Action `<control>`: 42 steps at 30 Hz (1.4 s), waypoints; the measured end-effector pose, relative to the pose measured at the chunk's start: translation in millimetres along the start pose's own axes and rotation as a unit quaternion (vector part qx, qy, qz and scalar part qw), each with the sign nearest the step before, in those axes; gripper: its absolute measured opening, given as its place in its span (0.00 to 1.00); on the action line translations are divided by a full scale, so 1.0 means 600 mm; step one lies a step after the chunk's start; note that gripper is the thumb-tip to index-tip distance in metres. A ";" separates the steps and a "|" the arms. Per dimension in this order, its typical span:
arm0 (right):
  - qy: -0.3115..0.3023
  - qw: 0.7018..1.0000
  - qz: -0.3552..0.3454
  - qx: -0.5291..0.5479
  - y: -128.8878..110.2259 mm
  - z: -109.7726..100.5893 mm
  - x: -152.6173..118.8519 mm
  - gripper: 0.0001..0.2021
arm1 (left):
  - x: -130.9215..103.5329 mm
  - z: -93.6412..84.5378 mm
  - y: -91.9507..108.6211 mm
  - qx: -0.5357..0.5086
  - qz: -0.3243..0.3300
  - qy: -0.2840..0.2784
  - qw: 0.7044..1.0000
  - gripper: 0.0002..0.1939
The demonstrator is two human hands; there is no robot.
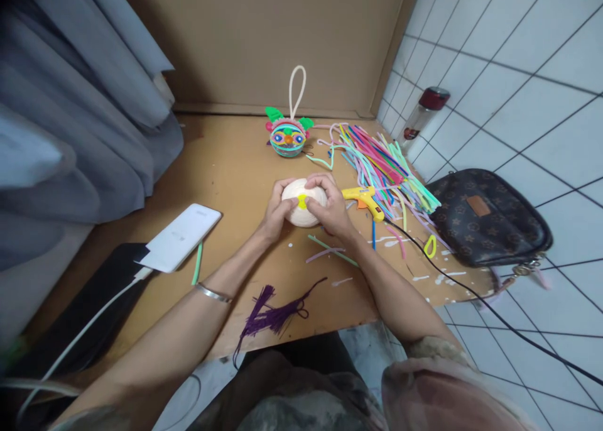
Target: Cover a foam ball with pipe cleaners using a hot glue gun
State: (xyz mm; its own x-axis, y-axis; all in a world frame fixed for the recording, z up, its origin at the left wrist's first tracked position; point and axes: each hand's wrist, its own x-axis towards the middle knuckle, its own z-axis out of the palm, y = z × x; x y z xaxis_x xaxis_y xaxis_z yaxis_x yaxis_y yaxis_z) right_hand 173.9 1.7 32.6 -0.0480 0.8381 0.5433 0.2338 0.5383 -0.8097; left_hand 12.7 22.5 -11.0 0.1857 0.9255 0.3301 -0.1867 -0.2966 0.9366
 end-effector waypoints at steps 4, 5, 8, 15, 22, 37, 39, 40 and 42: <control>-0.002 1.000 0.005 0.004 0.004 -0.003 0.002 0.12 | -0.001 0.001 0.004 0.023 0.018 0.005 1.000 0.29; -0.004 1.000 0.007 0.008 0.005 -0.004 0.002 0.12 | -0.001 0.002 0.006 0.031 0.022 0.010 0.999 0.29; -0.017 0.999 0.017 0.025 0.007 -0.009 0.005 0.12 | -0.001 0.004 0.010 0.054 0.025 0.027 0.998 0.28; -0.033 0.997 0.028 0.057 0.006 -0.012 0.010 0.15 | 0.001 0.005 0.012 0.071 0.010 0.042 0.997 0.28; -0.016 0.997 0.048 0.056 0.000 -0.006 0.011 0.15 | -0.002 0.011 0.024 0.072 -0.008 0.042 0.997 0.27; -0.031 0.993 0.074 0.092 0.000 -0.009 0.010 0.16 | 0.000 0.008 0.019 0.071 -0.004 0.055 0.996 0.26; -0.021 0.995 0.063 0.075 -0.002 -0.007 0.010 0.16 | 0.000 0.009 0.020 0.070 -0.004 0.056 0.996 0.27; -0.021 0.995 0.063 0.070 -0.003 -0.006 0.010 0.16 | 0.000 0.010 0.020 0.067 -0.004 0.055 0.996 0.27; -0.025 0.995 0.072 0.065 -0.003 -0.005 0.010 0.17 | 0.000 0.011 0.020 0.064 -0.001 0.054 0.997 0.27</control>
State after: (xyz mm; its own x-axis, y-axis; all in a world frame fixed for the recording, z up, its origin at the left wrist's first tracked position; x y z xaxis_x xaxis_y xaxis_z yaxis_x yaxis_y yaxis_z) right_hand 176.1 5.2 38.1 -0.0713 0.9091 0.4105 0.1139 0.4163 -0.9021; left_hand 16.9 17.4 1.0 0.0793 0.9442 0.3197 -0.0615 -0.3154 0.9470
